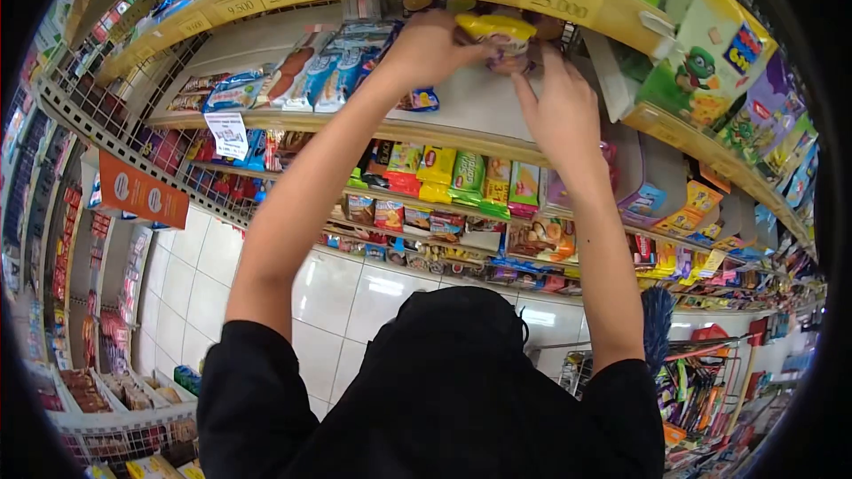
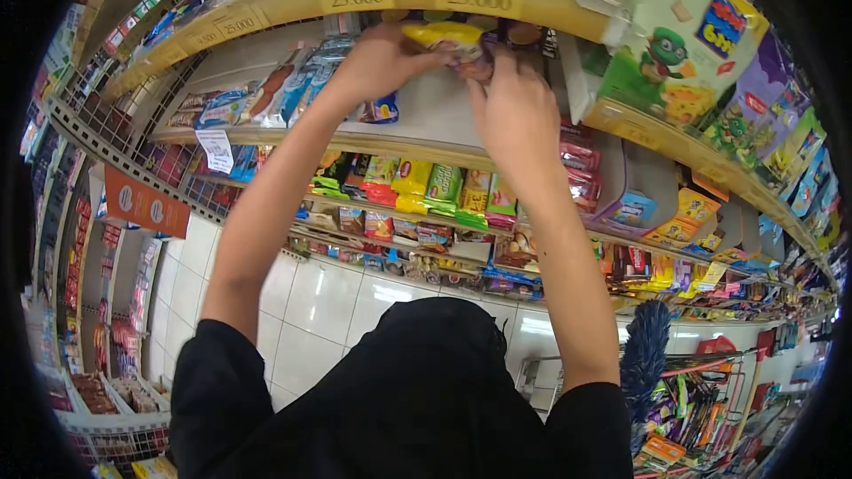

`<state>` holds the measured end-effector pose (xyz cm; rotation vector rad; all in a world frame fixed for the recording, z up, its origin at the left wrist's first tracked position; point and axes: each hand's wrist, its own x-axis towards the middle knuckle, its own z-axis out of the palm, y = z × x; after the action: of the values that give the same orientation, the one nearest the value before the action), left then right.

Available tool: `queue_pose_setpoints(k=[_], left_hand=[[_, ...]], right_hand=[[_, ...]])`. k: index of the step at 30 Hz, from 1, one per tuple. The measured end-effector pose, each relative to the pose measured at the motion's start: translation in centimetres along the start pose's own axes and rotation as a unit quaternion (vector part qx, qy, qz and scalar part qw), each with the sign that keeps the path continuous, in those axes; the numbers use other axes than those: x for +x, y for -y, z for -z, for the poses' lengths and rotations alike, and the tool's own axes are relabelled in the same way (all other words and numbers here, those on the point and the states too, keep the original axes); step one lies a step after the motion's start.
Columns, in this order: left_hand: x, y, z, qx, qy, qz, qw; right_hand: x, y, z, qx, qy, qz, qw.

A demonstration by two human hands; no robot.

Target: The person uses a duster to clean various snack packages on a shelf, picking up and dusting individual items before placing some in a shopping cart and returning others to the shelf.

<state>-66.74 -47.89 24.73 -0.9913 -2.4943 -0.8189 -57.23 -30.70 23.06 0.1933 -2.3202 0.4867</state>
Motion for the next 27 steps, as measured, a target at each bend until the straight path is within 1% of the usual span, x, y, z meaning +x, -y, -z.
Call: queue_pose_setpoints(k=[2, 3, 6, 9, 12, 15, 18, 21, 24, 27], left_hand=[[3.3, 0.9, -0.5, 0.011, 0.010, -0.033, 0.999], [4.9, 1.9, -1.0, -0.043, 0.016, -0.055, 0.997], [9.3, 3.1, -3.3, -0.195, 0.051, -0.123, 0.972], [11.8, 2.4, -3.9, -0.232, 0.082, -0.135, 0.960], [13.5, 2.2, -4.0, -0.239, 0.103, -0.139, 0.955], [14.4, 1.9, -4.3, -0.232, 0.122, -0.144, 0.954], [14.9, 1.5, -4.5, -0.220, 0.135, -0.155, 0.954], [14.5, 1.1, -4.8, -0.198, 0.155, -0.159, 0.955], [14.1, 0.2, -4.7, -0.163, 0.174, -0.167, 0.957], [13.2, -0.8, -4.4, -0.106, 0.205, -0.185, 0.955]], right_hand=[[0.0, 0.3, -0.4, -0.034, -0.001, -0.034, 0.999], [0.1, 0.4, -0.5, -0.031, 0.023, -0.045, 0.998], [1.6, 0.1, -1.4, -0.074, 0.177, -0.138, 0.972], [2.7, -2.7, -3.9, -0.117, 0.200, -0.112, 0.966], [3.9, -3.7, -4.7, -0.177, 0.202, -0.160, 0.950], [5.5, -4.2, -4.5, -0.177, 0.249, -0.229, 0.925], [5.4, -5.9, -5.9, -0.144, 0.219, -0.261, 0.929], [5.7, -5.1, -5.4, -0.182, 0.276, -0.264, 0.906], [5.2, -4.9, -5.3, -0.155, 0.245, -0.247, 0.925], [3.8, -5.4, -5.1, -0.185, 0.208, -0.167, 0.946]])
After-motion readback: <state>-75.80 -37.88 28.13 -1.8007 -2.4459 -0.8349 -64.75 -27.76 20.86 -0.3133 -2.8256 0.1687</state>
